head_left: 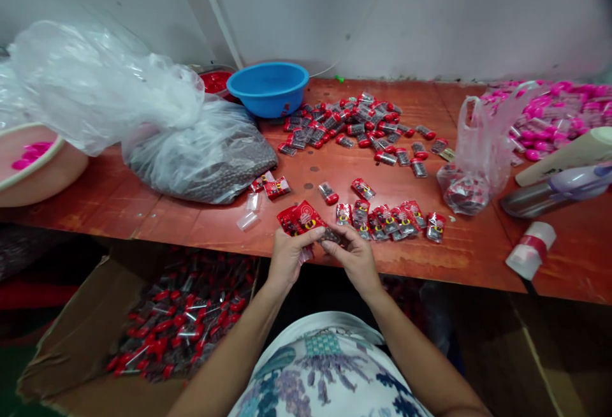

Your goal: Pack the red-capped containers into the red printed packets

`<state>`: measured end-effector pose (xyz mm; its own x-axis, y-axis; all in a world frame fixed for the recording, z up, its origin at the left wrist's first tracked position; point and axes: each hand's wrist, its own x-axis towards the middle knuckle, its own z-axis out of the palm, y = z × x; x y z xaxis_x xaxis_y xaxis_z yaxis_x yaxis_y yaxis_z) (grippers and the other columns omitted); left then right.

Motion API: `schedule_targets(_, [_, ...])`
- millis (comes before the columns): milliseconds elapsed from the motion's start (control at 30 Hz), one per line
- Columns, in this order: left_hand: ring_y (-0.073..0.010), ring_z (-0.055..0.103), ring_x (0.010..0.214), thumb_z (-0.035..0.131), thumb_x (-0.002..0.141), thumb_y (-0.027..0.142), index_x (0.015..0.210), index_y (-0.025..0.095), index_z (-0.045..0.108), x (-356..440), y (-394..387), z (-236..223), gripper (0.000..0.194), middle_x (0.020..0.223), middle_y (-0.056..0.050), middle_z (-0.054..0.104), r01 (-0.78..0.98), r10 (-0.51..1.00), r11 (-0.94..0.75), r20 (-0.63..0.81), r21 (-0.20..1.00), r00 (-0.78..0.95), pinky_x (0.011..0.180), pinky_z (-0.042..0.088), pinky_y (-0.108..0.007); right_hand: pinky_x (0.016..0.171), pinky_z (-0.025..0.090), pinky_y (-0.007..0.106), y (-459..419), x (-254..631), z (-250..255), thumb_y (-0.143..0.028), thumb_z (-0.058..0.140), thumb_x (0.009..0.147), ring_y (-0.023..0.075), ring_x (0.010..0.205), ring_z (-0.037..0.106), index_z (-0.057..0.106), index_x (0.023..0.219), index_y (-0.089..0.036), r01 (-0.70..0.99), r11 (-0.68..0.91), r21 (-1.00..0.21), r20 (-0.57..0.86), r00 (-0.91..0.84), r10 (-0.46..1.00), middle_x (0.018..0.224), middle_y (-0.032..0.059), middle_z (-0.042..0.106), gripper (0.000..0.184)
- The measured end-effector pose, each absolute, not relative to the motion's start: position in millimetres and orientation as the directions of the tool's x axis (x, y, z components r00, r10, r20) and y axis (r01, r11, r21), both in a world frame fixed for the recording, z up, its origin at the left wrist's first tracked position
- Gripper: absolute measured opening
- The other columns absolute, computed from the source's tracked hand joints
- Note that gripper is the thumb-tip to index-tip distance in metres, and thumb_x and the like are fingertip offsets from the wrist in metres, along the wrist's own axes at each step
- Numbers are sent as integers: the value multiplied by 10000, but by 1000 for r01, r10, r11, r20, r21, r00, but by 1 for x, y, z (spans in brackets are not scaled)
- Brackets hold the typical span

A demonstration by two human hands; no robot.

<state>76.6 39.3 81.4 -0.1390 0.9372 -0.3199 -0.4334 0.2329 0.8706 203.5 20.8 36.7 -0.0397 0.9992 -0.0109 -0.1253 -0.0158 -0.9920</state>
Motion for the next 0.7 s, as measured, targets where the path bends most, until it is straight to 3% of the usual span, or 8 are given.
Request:
schedule_targets(100, [-105, 572, 516, 810, 560, 181, 707, 131, 610, 79, 38, 81, 253, 617, 22, 620, -428, 942, 246, -319, 870, -108, 515, 475, -218, 744, 554, 312, 18, 198, 38, -317, 709, 749, 183, 874, 626, 623, 1047, -241, -222, -46, -974, -52, 21, 998, 977, 28, 649, 319])
schedule_targets(233, [-121, 591, 556, 816, 553, 176, 718, 127, 610, 78, 38, 82, 268, 638, 14, 632, -387, 948, 247, -304, 888, -91, 569, 495, -243, 628, 571, 297, 16, 196, 39, -316, 715, 734, 174, 800, 640, 581, 1020, -248, -367, -154, -917, -146, -50, 988, 941, 6, 656, 323])
schedule_targets(300, [-110, 583, 560, 822, 535, 154, 711, 130, 605, 77, 39, 82, 280, 636, 23, 627, -381, 955, 199, -267, 903, -133, 579, 488, -231, 637, 568, 297, 16, 196, 38, -313, 698, 752, 177, 823, 634, 587, 1034, -236, -315, -118, -942, -114, -33, 993, 952, 19, 646, 313])
schedule_targets(433, [-89, 557, 554, 819, 533, 133, 713, 132, 596, 78, 40, 77, 287, 630, 36, 610, -386, 958, 119, -208, 915, -198, 575, 470, -212, 751, 531, 309, 15, 193, 33, -267, 648, 799, 162, 852, 596, 628, 1037, -222, -30, 135, -990, 130, 117, 984, 947, 34, 591, 243])
schedule_targets(500, [-88, 550, 545, 818, 539, 135, 707, 130, 588, 80, 40, 75, 285, 617, 39, 600, -384, 956, 114, -206, 916, -208, 562, 465, -210, 765, 515, 307, 14, 191, 31, -248, 641, 804, 157, 849, 586, 636, 1027, -231, 32, 179, -983, 182, 141, 973, 942, 31, 575, 224])
schedule_targets(567, [-96, 555, 538, 817, 545, 146, 705, 129, 587, 81, 39, 75, 281, 614, 34, 605, -391, 954, 127, -220, 912, -202, 552, 471, -219, 768, 512, 304, 15, 189, 31, -242, 655, 795, 158, 854, 590, 628, 1028, -237, -37, 134, -990, 128, 125, 984, 940, 28, 587, 234])
schedule_targets(700, [-139, 605, 570, 817, 557, 180, 756, 116, 629, 82, 35, 79, 281, 667, -10, 659, -418, 949, 213, -289, 883, -128, 579, 511, -270, 731, 532, 278, 17, 191, 36, -239, 699, 757, 141, 812, 601, 586, 1115, -263, -328, -47, -944, -53, 10, 999, 915, -1, 608, 377])
